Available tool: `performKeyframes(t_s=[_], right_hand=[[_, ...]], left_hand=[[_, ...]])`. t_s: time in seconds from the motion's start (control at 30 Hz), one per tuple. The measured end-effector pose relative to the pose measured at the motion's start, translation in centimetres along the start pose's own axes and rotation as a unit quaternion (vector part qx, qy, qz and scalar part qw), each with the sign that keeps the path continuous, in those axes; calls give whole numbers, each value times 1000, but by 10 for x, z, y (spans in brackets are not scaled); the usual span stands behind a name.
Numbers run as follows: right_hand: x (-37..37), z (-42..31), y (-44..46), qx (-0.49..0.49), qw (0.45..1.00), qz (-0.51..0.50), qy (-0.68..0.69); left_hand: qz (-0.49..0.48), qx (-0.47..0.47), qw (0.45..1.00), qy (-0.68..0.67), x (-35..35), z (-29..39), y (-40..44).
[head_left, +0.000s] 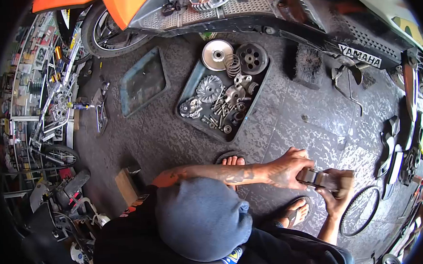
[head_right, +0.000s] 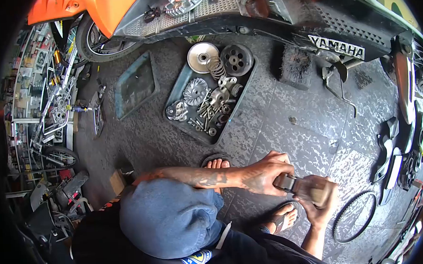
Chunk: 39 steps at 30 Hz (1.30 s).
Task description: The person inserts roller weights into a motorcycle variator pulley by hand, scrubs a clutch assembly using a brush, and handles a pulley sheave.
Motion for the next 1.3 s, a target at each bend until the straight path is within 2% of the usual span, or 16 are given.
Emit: performKeyframes(t_s=[0.03,0.1,0.2,0.3,0.37,0.4,0.43,0.47,0.57,0.7,0.73,0.77,0.87,1.0,1.23,1.3], right_hand=[[-3,-3,2,-9,990,-11,-139],[-13,-14,3,-107,992,35,-61],[-5,35,-25,-25,995,28,92],[13,84,-36,97,980,-5,-173],[18,92,-22,163,942,-71,-286],[24,114,-30,60,925,-14,-375],[14,142,-32,98,956,10,-278],[3,164,-15,268,898,27,-349],[-15,126,-24,101,911,79,-393],[19,156,-26,125,979,49,154],[31,166,-35,41,964,-28,-260],[38,154,-54,67,917,-64,-387],[29,119,-30,127,956,3,-265],[17,79,-8,87,976,18,-199],[5,26,26,3,995,8,-95],[5,21,31,-5,995,4,-102]], left_hand=[[4,2,1000,1,5,-1,-2],[11,-9,1000,2,0,4,2],[36,-29,999,-19,-1,-3,-2],[46,37,998,29,-13,3,-3],[39,-45,998,-23,-17,-9,-15],[52,-92,990,-92,-15,-10,-19],[104,-59,962,-244,-1,-14,-19],[78,-17,988,-131,-7,-13,-9],[37,-26,996,-71,-8,-1,-2],[53,-5,992,-112,-13,12,-5],[39,12,989,-140,-16,13,-5],[47,11,989,-141,-8,14,-8],[104,-38,960,-258,-14,9,-6],[-1,-57,936,-348,7,-4,1],[15,45,999,-15,8,5,6],[21,-65,995,-68,13,-12,1]])
Point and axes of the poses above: each hand's wrist, its own y-axis towards the middle knuckle, its own x-axis out of the palm, z = x × y, the point moved 3 cm from there along y, towards the middle knuckle, and after that the axes turned 7 degrees about -y, right-handed, at the moved point
